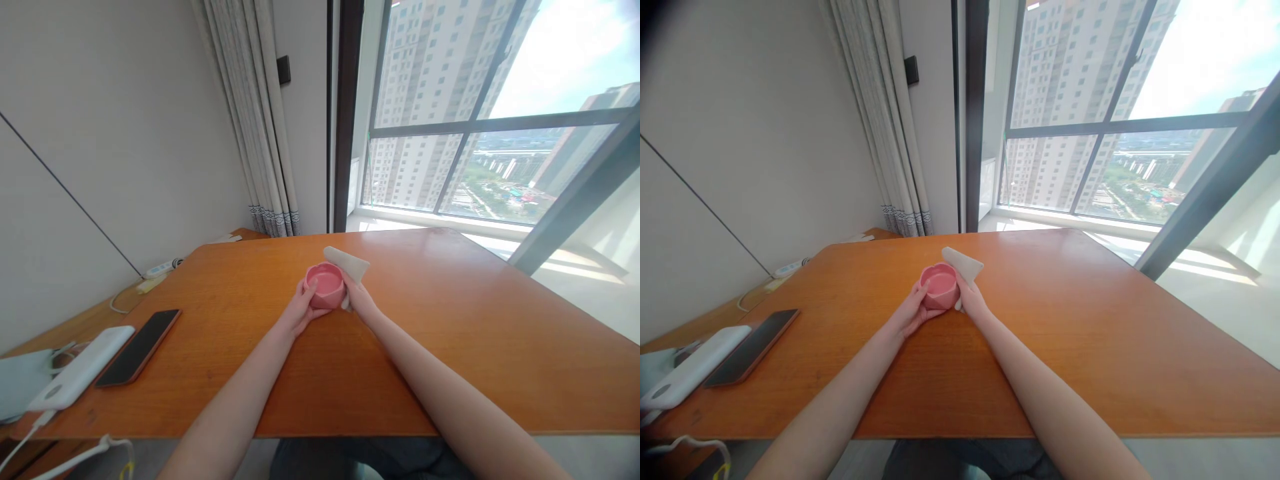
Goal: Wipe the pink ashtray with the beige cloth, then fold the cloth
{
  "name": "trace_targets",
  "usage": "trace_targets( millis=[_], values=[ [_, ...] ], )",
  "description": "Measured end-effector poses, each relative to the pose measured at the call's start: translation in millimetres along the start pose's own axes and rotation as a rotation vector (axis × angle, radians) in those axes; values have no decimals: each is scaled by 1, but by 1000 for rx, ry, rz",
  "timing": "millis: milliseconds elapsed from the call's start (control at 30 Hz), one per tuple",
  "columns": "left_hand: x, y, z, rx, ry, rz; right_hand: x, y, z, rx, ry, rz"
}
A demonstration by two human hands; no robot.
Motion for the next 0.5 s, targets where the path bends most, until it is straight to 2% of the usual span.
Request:
trace_targets(
  millis=[133,233,300,367,500],
  values=[
    [-2,8,3,98,58,-150,22,4,-22,-26,-3,-33],
    [-2,13,0,138,18,-190,26,7,-21,-23,49,-82],
    [-1,12,-3,145,-19,-142,20,6,-11,-14,75,-96],
    [1,8,-10,122,-79,-35,11,2,2,-15,84,-96],
    [10,0,-22,42,-195,127,-4,0,16,1,11,-127]
  ],
)
Point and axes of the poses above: each hand's wrist, its own x-axis away from the middle knuckle, its own z-axis out of the back of the hand, y = z × x, the point moved 9 cm from there along -x, towards the middle knuckle, and after that the axes turned 2 degrees about y, right-handed, at the moved point
